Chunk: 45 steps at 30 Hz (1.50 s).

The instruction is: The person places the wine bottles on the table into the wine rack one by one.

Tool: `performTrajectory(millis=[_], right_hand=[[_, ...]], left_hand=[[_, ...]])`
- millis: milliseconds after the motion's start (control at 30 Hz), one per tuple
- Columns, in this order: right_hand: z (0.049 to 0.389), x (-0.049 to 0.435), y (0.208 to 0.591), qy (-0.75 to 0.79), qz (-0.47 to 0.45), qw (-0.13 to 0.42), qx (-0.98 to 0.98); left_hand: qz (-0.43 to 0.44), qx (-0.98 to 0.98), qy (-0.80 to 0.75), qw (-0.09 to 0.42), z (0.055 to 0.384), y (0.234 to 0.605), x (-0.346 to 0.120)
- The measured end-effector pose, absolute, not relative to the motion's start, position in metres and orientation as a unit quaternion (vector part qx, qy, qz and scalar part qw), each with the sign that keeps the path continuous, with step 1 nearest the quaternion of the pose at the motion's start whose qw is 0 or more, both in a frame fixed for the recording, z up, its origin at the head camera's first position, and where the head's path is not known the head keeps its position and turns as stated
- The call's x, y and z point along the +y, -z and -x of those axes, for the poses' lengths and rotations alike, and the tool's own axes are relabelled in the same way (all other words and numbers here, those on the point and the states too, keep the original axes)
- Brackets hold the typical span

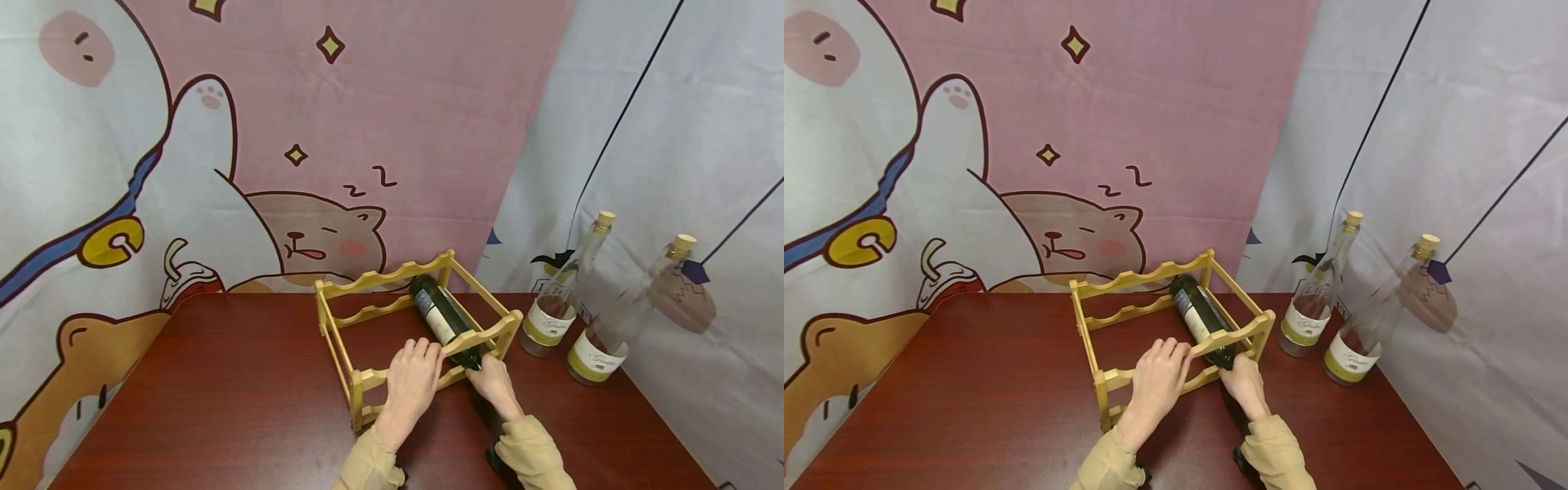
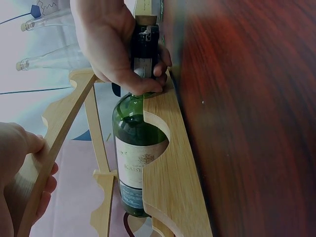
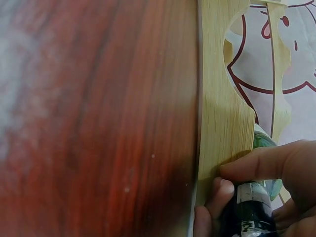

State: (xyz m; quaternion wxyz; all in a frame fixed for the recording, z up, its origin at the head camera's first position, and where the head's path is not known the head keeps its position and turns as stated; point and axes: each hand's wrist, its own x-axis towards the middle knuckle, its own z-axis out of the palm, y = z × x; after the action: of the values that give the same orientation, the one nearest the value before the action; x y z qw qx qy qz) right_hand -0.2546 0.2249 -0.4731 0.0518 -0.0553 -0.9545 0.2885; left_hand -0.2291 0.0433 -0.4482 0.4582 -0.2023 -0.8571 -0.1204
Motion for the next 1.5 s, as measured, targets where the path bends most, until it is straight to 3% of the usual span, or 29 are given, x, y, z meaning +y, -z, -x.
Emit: performTrajectory(millis=[433, 1100, 1500], right_hand=[[0.258, 0.224, 0.469, -0.284, 0.03, 0.058, -0.956], [0.267, 0.229, 0.465, -0.319, 0.038, -0.032, -0.947], [0.268, 0.23, 0.465, -0.328, 0.041, -0.034, -0.943]], left_hand=[[0.198, -0.86, 0.119, 0.456, 0.229, 0.448, 0.044], [0.202, -0.856, 0.123, 0.46, 0.228, 0.448, 0.044], [0.201, -0.857, 0.126, 0.458, 0.228, 0.447, 0.043]])
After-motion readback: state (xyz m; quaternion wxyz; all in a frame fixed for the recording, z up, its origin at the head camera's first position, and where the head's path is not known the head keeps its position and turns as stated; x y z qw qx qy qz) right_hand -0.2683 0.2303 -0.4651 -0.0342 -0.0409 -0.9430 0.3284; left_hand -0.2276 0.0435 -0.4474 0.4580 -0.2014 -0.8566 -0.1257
